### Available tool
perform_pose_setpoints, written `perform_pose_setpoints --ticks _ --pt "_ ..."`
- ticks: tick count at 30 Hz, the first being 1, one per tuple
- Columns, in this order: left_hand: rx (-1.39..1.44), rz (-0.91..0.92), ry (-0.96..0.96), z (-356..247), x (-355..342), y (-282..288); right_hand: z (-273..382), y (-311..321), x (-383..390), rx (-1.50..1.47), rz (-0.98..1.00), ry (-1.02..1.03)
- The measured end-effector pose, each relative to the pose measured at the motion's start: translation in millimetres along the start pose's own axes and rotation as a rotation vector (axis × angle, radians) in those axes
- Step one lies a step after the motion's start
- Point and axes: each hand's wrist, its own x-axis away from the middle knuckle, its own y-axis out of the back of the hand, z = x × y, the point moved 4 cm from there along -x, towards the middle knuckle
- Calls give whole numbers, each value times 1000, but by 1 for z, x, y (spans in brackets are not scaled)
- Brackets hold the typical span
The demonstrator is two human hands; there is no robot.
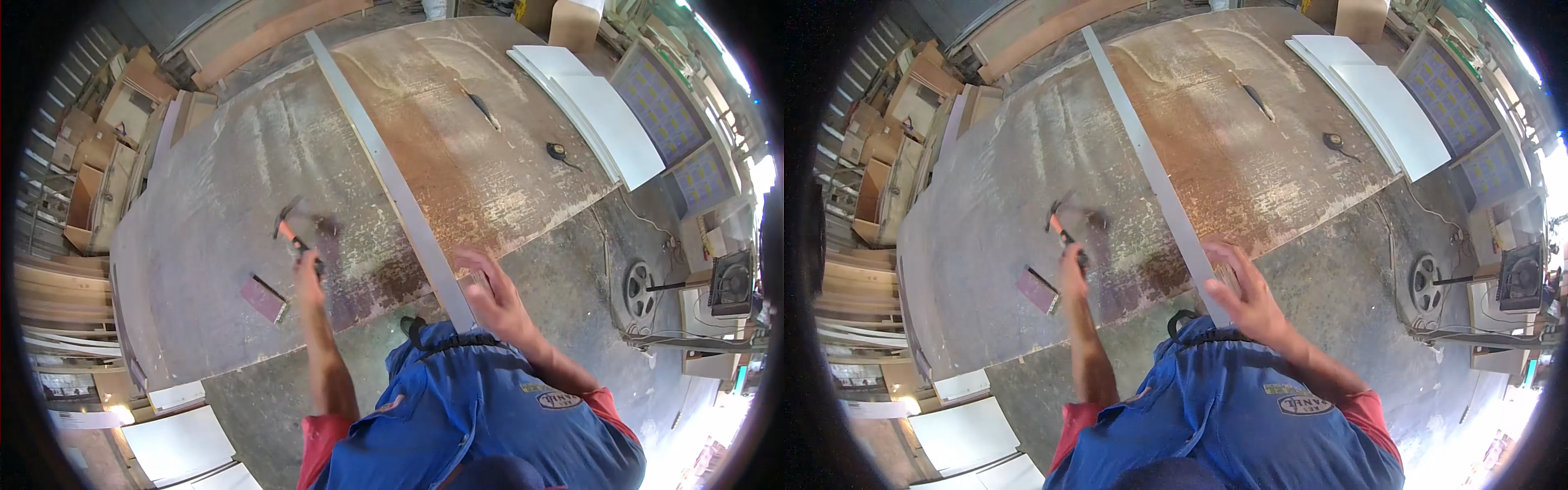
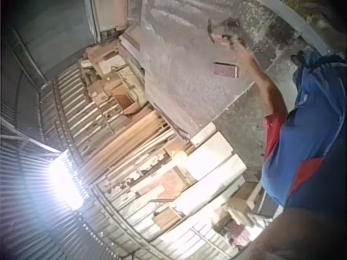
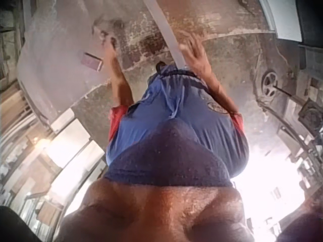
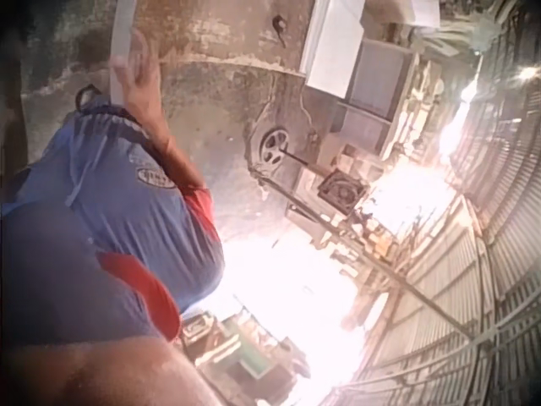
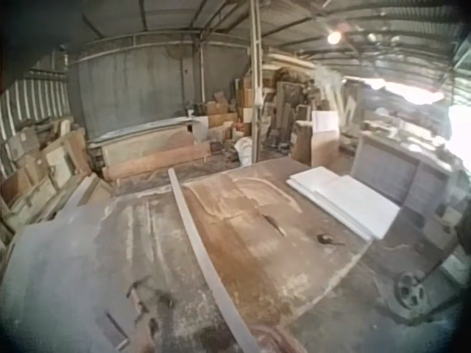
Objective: The person measures white boards and a wooden workbench surface using a tape measure and a pen, then hammers wooden components onto the workbench.
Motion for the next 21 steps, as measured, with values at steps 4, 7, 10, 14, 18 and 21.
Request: perform_pose_setpoints --ticks 4,7,10,14,18,21 --pt "-177 355 -217 -71 111 -93 -28 -6 -26 -793 58 -273" --pt "-565 694 -543 -124 163 -162 -35 -14 -68 -616 15 -224" --pt "-525 903 -823 -136 175 -177 -18 5 -104 -909 -40 -39" --pt "-307 824 -565 -108 143 -178 -76 117 -100 -1091 -678 114" --pt "-703 649 -975 -44 149 -199 -146 186 -19 -1248 -870 -180" --pt "-958 565 -1099 -12 155 -211 -158 154 42 -1260 -532 -413"
